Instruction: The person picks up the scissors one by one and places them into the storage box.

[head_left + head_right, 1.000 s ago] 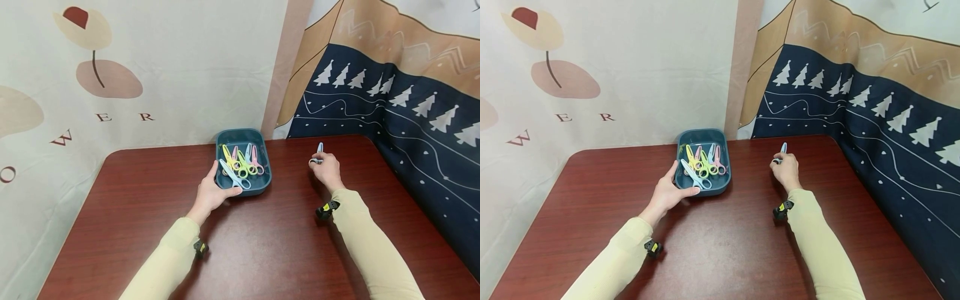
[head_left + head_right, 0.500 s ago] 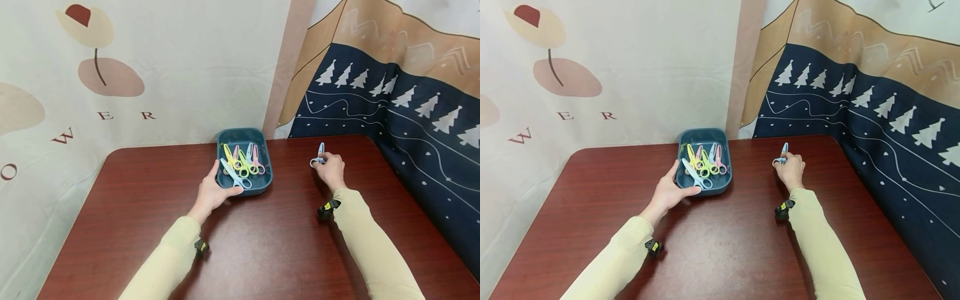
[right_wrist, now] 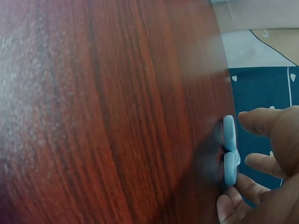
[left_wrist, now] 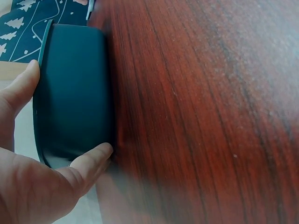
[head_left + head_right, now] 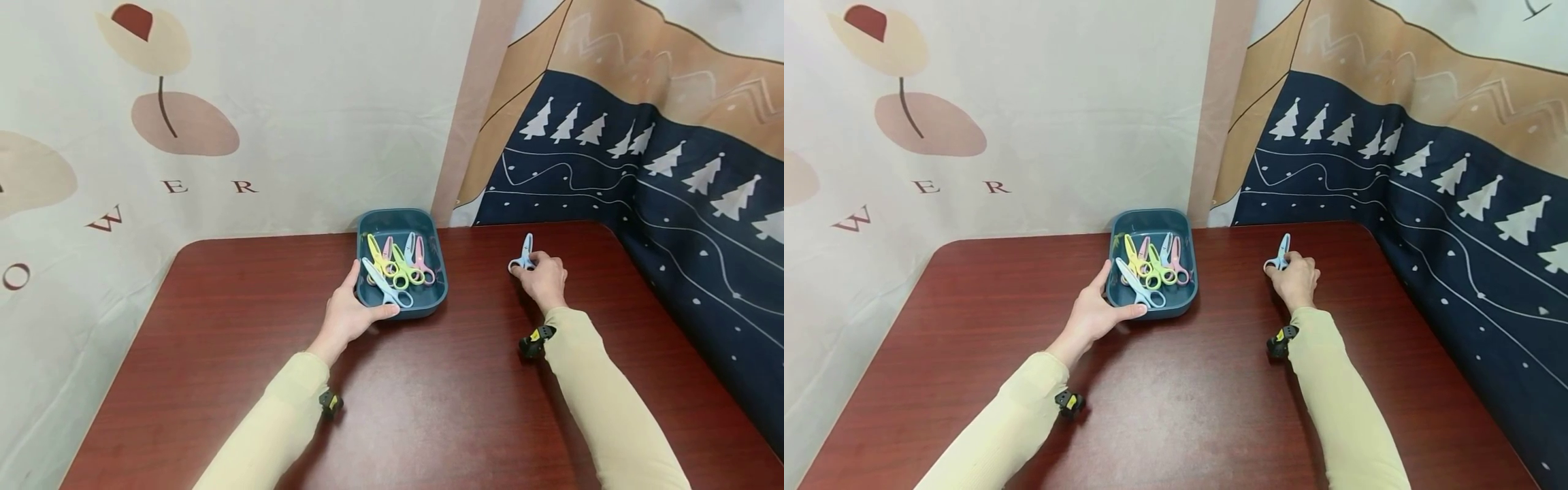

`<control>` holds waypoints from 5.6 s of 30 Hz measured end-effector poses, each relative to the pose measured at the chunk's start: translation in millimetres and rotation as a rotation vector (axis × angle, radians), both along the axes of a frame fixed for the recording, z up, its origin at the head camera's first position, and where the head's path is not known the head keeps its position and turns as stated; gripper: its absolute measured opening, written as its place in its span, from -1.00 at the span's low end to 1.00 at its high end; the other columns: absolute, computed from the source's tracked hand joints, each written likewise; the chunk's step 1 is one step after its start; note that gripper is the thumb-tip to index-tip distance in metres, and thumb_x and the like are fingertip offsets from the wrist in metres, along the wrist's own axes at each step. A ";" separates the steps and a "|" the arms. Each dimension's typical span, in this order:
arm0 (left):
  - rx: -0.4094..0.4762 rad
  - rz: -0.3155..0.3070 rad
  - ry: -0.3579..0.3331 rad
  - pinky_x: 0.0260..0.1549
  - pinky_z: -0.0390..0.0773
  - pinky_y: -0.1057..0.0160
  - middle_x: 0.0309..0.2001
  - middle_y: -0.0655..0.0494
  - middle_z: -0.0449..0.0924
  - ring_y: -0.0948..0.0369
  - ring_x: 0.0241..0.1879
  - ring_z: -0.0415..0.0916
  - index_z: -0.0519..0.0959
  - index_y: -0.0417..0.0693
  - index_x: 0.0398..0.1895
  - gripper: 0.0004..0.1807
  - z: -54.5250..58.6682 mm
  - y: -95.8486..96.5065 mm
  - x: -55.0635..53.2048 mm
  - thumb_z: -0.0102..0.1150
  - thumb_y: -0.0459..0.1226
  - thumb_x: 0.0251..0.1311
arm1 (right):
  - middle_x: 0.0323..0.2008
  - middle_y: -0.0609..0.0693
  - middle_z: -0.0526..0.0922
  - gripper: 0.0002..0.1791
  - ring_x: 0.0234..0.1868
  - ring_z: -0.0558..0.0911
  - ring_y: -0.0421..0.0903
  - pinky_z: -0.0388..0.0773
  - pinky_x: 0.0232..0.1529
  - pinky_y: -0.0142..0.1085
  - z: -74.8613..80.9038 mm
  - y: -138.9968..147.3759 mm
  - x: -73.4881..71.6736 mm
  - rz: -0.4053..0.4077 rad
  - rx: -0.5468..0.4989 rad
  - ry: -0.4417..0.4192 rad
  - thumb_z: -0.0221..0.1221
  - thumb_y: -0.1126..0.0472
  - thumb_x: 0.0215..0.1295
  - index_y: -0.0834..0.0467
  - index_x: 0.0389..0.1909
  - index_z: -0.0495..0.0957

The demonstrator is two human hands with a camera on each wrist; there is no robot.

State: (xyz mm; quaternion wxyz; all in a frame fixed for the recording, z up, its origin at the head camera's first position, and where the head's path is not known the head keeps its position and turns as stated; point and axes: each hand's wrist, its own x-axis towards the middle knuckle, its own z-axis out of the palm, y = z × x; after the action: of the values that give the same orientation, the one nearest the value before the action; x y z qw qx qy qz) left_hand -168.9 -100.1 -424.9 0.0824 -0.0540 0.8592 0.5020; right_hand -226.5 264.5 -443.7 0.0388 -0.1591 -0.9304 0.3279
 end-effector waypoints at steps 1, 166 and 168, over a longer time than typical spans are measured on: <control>-0.001 0.001 -0.002 0.37 0.39 -0.07 0.58 -0.09 0.19 -0.06 0.50 0.20 -0.09 0.18 0.71 0.36 0.0 0.0 0.0 0.68 -0.04 -0.08 | 0.11 0.46 0.48 -0.37 0.23 0.28 0.34 0.20 0.26 0.16 -0.6 0.2 -0.4 -0.001 0.000 -0.005 0.25 0.11 0.42 0.42 0.34 0.40; 0.011 -0.013 0.003 0.34 0.42 -0.05 0.58 -0.07 0.20 -0.04 0.48 0.22 -0.09 0.20 0.71 0.36 -3.7 -2.7 -2.2 0.67 -0.03 -0.07 | 0.14 0.34 0.48 -0.47 -0.12 0.70 0.09 0.74 -0.16 -0.25 66.6 -57.8 14.2 0.279 -0.597 0.022 0.20 0.55 0.30 0.36 0.31 0.47; 0.011 -0.014 0.003 0.34 0.42 -0.05 0.58 -0.06 0.20 -0.04 0.48 0.22 -0.09 0.21 0.71 0.36 -4.0 -2.9 -2.3 0.67 -0.03 -0.07 | 0.13 0.33 0.49 -0.48 -0.12 0.70 0.09 0.74 -0.16 -0.24 68.3 -59.9 13.7 0.284 -0.599 0.018 0.19 0.55 0.31 0.36 0.31 0.47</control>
State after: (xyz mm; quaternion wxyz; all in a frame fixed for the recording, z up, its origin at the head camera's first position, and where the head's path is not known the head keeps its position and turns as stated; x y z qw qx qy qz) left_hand -171.2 -103.0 -428.8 0.0850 -0.0468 0.8569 0.5062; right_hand -212.8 204.7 -375.4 -0.0477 -0.0295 -0.8051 0.5904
